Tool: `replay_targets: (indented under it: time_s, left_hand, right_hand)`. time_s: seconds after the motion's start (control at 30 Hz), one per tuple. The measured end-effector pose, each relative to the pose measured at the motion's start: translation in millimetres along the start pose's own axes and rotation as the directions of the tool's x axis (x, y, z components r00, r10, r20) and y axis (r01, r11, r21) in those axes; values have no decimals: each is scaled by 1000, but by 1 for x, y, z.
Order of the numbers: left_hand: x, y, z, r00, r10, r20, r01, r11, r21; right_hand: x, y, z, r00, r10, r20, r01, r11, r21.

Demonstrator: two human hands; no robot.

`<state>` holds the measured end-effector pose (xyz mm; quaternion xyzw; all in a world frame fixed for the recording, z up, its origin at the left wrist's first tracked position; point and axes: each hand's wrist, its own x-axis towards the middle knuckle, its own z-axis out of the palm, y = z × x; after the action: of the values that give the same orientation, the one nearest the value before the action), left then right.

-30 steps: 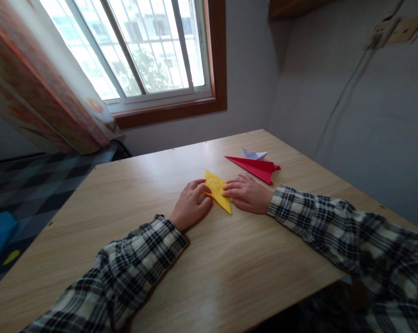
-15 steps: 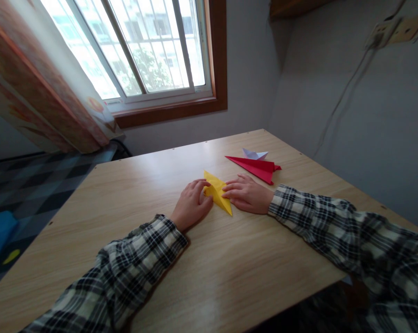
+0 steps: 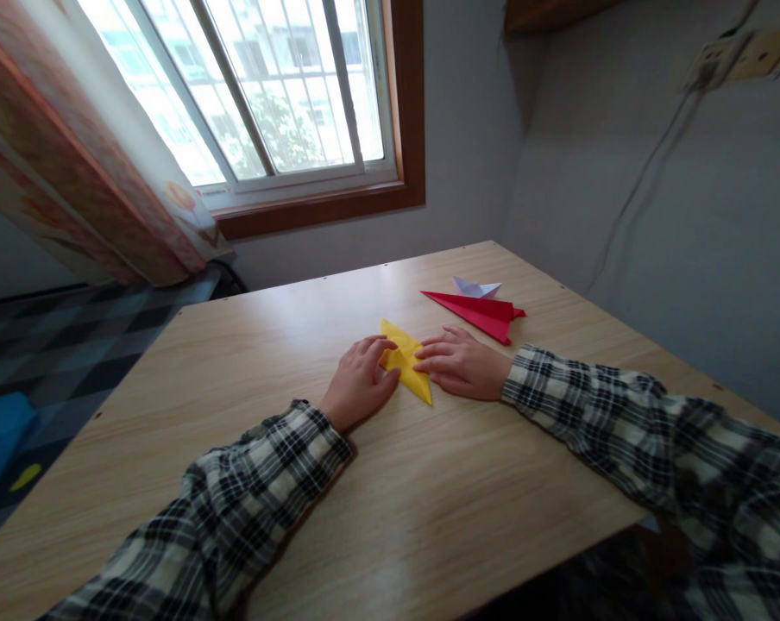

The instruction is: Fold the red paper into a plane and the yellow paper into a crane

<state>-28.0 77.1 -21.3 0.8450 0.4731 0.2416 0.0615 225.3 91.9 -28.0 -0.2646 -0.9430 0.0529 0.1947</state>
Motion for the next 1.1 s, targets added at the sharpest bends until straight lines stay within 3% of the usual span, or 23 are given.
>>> replay_targets:
  time_s: [0.57, 1.1]
  left_hand:
    - [0, -2, 2, 1000, 12, -22, -12, 1000, 24]
    - [0, -2, 1, 999, 30, 13, -31, 997, 64]
  right_hand:
    - [0, 0, 1, 1000, -8, -20, 8, 1000, -10]
    - [0, -3, -1, 998, -46, 42, 49, 997, -65]
